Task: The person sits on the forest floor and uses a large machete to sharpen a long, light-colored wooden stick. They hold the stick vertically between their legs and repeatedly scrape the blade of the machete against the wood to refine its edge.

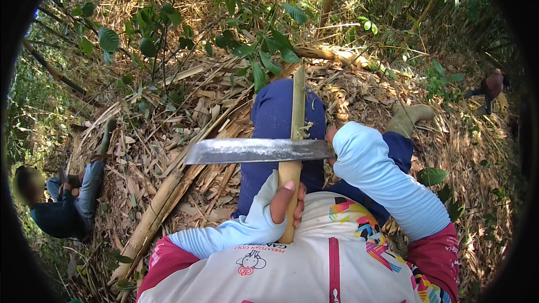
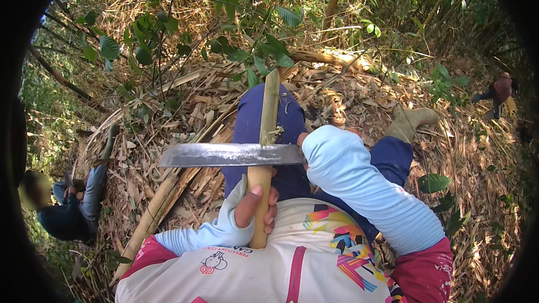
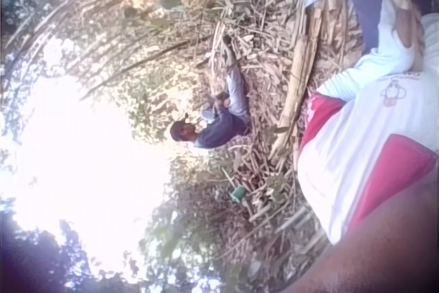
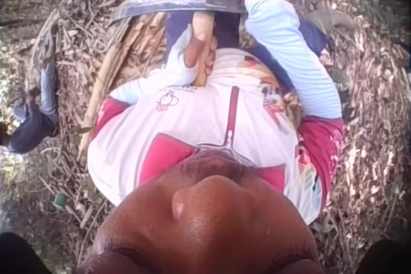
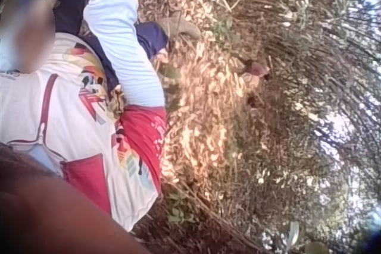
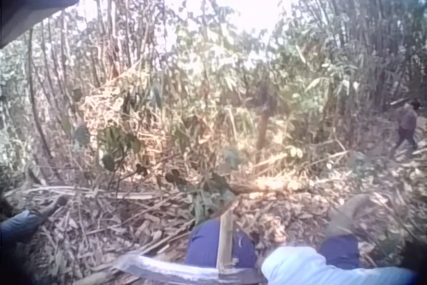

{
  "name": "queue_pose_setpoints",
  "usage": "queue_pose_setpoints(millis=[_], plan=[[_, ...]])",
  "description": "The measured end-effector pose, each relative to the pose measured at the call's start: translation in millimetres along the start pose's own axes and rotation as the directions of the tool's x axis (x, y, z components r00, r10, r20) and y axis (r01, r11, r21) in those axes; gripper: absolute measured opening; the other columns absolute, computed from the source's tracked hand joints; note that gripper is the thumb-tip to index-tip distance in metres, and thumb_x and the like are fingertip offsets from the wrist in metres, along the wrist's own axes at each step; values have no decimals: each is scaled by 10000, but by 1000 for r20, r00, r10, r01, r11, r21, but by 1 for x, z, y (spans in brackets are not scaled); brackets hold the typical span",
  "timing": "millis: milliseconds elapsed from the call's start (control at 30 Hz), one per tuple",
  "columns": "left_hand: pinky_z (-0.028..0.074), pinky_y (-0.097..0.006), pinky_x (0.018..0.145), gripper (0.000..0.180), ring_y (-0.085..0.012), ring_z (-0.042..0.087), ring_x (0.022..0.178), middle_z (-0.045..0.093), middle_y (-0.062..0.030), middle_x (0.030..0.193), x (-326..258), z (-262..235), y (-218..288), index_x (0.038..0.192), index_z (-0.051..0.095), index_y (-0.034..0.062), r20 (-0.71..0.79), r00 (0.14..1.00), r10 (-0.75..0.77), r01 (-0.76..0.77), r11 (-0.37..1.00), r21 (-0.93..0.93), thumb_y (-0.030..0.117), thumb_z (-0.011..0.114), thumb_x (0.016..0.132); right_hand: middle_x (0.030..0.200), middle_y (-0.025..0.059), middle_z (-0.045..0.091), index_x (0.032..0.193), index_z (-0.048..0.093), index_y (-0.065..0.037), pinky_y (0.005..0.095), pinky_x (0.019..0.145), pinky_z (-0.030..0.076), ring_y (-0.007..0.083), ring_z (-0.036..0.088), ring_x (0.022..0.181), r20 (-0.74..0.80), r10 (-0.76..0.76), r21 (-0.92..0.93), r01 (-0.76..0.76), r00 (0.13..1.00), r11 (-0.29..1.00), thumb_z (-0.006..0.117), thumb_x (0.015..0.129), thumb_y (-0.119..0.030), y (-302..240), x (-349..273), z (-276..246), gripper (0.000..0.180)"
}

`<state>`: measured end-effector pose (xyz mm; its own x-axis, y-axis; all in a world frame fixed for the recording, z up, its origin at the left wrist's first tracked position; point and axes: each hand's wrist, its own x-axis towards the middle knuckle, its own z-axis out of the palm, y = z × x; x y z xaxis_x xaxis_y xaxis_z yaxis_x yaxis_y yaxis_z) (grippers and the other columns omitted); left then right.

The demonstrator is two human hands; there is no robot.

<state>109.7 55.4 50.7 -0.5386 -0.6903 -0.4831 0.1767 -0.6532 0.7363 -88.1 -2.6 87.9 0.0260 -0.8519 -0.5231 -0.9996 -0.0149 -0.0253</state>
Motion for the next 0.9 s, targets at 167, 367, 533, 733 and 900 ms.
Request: queue_pose_setpoints(millis=[167, 367, 533, 733, 900], plan=[[395, -262, 451, 359, -139, 453, 484, 447, -55, 578, 2, -1, 0, 844, 457, 47, 29, 999, 22, -23, 999, 33, 386, 426, 958, 906, 92, 675, 1088, 593, -158, 487, 744, 480, 304, 659, 885, -13, -154, 1, 154, 988, 988, 609, 782, -235, -7, -16, 6, 316], [397, -271, 442, 332, -133, 449, 489, 446, -58, 618, 1, 6, 1, 852, 452, 37, -36, 997, 74, -73, 997, 25, 354, 451, 953, 825, 124, 665, 1000, 617, -115, 451, 741, 491, 333, 654, 819, -102, -171, 32, 175, 980, 984, 684, 712, -241, -13, -22, 2, 322], [396, -266, 448, 323, -127, 452, 497, 448, -56, 627, 0, 3, -1, 860, 455, 31, -32, 996, 86, -84, 994, 72, 338, 437, 960, 917, 122, 682, 1066, 600, -108, 470, 733, 505, 320, 662, 897, -6, -171, 36, 171, 985, 985, 631, 757, -186, -19, -24, -12, 320], [387, -254, 453, 310, -116, 446, 492, 451, -54, 611, 1, 2, -5, 863, 463, 25, -31, 990, 139, -133, 979, 155, 305, 393, 979, 968, 117, 679, 1106, 580, -118, 475, 768, 507, 315, 655, 940, 93, -153, 4, 153, 984, 988, 624, 771, -191, -17, -13, -12, 345], [384, -252, 454, 303, -112, 446, 489, 455, -53, 610, 2, 2, -4, 876, 472, 25, -23, 990, 138, -131, 974, 187, 292, 380, 987, 1051, 99, 666, 1189, 531, -141, 470, 801, 502, 298, 642, 1000, 203, -76, -36, 85, 976, 996, 612, 793, -205, -19, -7, -15, 410]])
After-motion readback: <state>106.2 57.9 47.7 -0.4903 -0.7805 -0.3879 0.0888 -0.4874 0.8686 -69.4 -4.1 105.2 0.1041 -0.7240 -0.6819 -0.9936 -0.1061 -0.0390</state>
